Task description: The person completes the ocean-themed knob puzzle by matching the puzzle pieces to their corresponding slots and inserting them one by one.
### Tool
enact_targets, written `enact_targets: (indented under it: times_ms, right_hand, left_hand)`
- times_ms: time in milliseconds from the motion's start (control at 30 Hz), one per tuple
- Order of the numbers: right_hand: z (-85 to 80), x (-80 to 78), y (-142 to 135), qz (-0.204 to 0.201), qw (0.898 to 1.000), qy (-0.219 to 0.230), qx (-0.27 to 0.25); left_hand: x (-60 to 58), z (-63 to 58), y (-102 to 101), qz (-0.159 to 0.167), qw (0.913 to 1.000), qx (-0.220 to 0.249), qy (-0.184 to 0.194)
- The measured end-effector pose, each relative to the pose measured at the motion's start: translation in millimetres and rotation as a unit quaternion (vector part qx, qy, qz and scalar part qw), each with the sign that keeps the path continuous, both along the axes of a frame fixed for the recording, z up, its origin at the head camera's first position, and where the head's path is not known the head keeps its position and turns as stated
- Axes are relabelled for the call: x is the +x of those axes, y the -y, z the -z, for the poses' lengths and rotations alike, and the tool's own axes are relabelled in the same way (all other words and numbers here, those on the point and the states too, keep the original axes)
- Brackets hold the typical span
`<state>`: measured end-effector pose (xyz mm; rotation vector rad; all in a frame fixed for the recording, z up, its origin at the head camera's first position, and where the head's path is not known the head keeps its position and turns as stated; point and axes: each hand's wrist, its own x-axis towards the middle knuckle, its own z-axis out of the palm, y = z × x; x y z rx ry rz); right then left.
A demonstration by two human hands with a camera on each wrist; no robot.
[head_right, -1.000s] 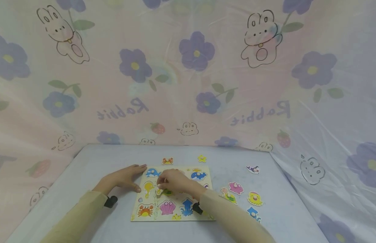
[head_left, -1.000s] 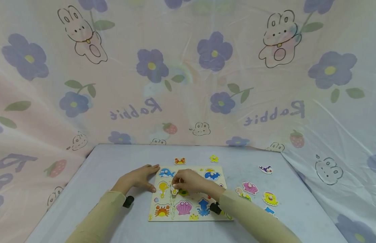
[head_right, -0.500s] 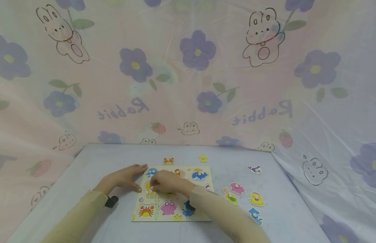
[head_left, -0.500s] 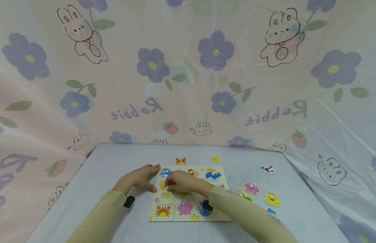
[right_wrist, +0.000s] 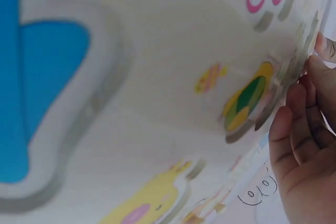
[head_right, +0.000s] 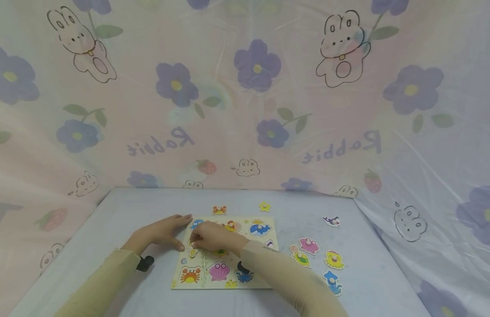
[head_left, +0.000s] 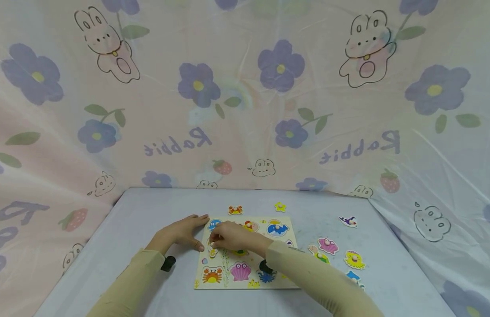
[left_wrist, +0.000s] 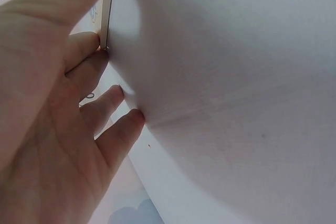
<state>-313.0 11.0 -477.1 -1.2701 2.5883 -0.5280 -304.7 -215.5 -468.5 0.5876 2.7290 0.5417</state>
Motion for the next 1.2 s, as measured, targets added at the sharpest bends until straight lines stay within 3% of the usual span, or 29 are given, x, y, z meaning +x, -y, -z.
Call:
enact_targets:
  times_ms: [433,900,1200]
  right_hand:
    - [-3.8,6.6,2.5,-0.006,1.000,0.002,0.020]
    - [-4.1,4.4,-1.9,-0.003,1.000,0.011,-0.002]
    - [-23.9,-2.4,-32.4,0.014,0.998,0.015,-0.061]
  left_hand:
    - [0.4,-0.1,-2.9,0.001,1.0000,0.005,0.003]
    - [-1.0,-0.6,-3.5,-0.002,1.0000,0.001,0.000]
    - [0.9,-1.1,-2.5,0.004,0.9999,0.001,-0.010]
